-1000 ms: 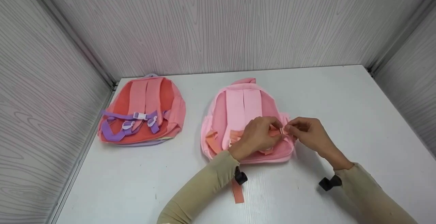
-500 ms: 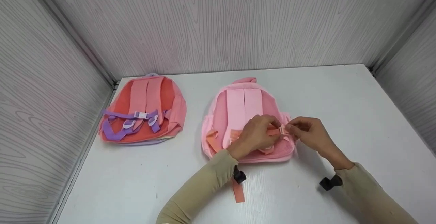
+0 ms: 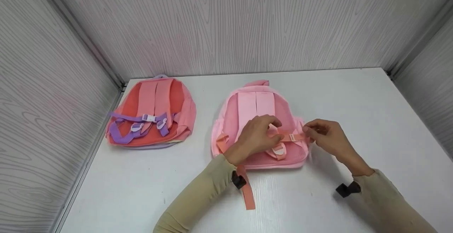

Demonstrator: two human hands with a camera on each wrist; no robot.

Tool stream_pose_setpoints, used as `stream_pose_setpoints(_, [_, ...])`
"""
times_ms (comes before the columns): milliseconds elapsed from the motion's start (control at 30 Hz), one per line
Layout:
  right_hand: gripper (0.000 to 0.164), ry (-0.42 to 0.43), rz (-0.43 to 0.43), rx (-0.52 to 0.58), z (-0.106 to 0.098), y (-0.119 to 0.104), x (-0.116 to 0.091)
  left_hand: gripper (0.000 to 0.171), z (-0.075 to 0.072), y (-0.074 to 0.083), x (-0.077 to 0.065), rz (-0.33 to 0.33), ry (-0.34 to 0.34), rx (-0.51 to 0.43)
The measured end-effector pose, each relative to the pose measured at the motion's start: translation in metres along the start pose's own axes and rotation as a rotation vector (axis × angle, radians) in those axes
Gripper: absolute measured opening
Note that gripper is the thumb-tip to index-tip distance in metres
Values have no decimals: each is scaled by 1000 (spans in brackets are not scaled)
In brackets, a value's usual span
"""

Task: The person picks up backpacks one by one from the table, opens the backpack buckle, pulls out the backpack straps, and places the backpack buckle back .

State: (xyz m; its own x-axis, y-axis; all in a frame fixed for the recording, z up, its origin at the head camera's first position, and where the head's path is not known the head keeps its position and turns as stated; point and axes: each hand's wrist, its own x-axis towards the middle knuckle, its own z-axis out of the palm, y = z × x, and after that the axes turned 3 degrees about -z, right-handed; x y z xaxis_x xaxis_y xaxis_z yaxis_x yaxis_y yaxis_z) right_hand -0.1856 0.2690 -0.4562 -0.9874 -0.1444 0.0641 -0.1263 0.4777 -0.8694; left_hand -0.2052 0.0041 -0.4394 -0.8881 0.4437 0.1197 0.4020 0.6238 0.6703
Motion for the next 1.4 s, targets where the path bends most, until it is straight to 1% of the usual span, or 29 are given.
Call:
stream_pose_setpoints(100, [25,-5,8,-1,-1,1,0,34,-8,-4,-5,-16,2,-34])
stream_pose_setpoints(233, [24,-15,-7,9,-3,4,-2,38,-20,-13,-14,-51,-8,-70])
stream_pose_setpoints(333, [25,-31,-20,-9,-5,7,-5,38,-32,-23,-24,-77,0,-95])
stream_pose_setpoints(467, [29,-50,-33,-43,-7,9,-10,37,-48,-41,-38,-62,41,-118])
stream_pose_setpoints(533, [31,-52,-36,-51,-7,11,-11,37,-54,-49,-43,-48,64,-122])
stream_pose_setpoints(600, [31,-54,-41,-57,-7,13,-13,36,-59,-57,-48,-50,86,-126])
stream_pose_setpoints(833, [30,-44,-83,-56,-2,21,-19,36,-74,-75,-65,-142,122,-114])
stream_pose_setpoints(1033, [34,-43,-64,-31,0,25,-21,35,-81,-86,-78,-190,159,-95])
stream_pose_setpoints(1133, [36,-40,-40,-27,0,26,-23,34,-81,-90,-86,-209,166,-96])
stream_pose_setpoints(1300, [40,-49,-7,-24,-1,28,-26,31,-80,-100,-97,-217,179,-109])
stream_pose_setpoints(1400, [42,-59,-3,-18,-1,28,-27,31,-78,-105,-104,-235,170,-117])
